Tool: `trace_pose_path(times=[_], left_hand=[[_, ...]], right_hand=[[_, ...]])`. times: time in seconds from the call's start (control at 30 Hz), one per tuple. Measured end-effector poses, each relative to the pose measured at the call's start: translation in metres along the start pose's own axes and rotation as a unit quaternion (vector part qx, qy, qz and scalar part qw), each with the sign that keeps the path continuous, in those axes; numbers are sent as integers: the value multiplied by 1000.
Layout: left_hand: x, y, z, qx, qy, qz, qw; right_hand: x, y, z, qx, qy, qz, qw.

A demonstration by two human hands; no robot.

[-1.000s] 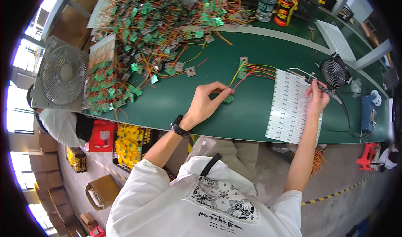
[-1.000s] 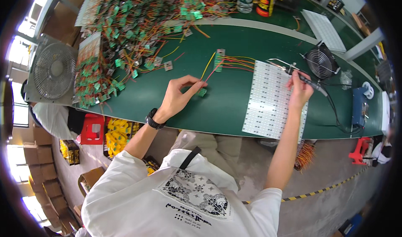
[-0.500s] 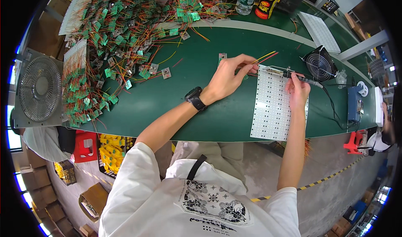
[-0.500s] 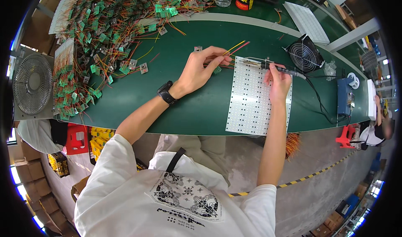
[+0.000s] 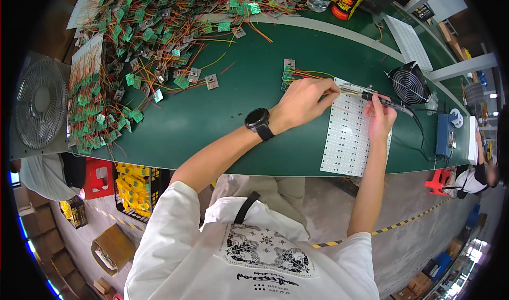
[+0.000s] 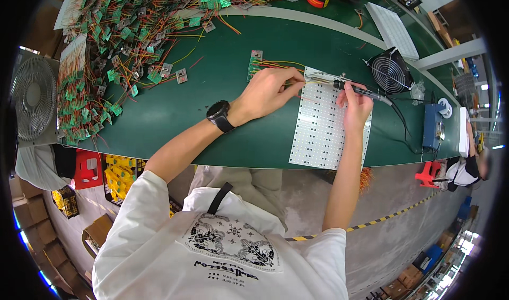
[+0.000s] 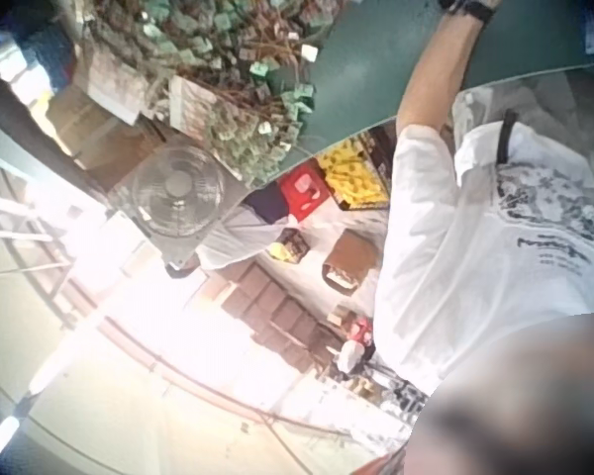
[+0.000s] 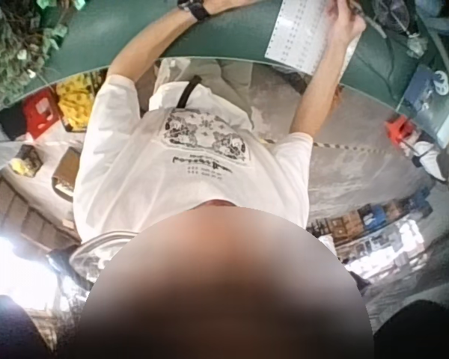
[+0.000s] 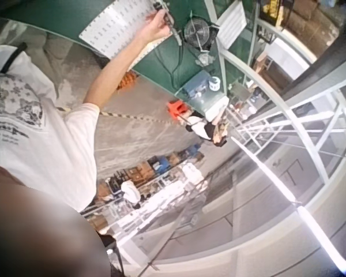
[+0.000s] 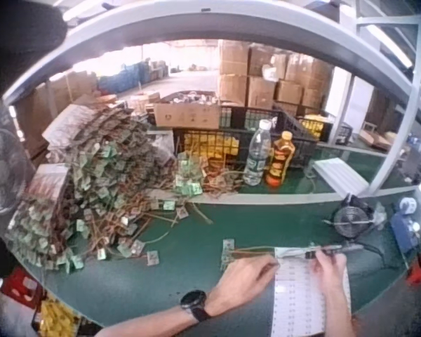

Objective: The person solders wires from small PCB modules onto a large LED panel at an assembly station. This is done using a soldering iron.

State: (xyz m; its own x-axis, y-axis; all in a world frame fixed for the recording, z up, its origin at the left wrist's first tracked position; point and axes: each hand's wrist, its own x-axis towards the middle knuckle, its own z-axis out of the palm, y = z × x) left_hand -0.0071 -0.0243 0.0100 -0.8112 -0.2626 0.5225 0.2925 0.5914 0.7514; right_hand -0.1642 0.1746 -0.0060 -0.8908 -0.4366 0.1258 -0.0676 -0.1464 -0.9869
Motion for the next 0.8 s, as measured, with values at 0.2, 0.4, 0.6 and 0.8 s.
trace_pose_path(times=[0.2,0.4,0.6,0.8], left_hand=[[-7,5,1,137,-64,-26,988],[-14,-13,13,190,20,3,982],[-14,-15,12,189,31,-8,981],[-14,-18,12,190,45,-22,981]], right_hand=[[-4,0,-6,-24,62,-86,994],[-8,1,-8,16,12,-2,1000],[-8,3,-9,1,-10,-17,1000],[-7,5,-11,9,-12,-11,1000]])
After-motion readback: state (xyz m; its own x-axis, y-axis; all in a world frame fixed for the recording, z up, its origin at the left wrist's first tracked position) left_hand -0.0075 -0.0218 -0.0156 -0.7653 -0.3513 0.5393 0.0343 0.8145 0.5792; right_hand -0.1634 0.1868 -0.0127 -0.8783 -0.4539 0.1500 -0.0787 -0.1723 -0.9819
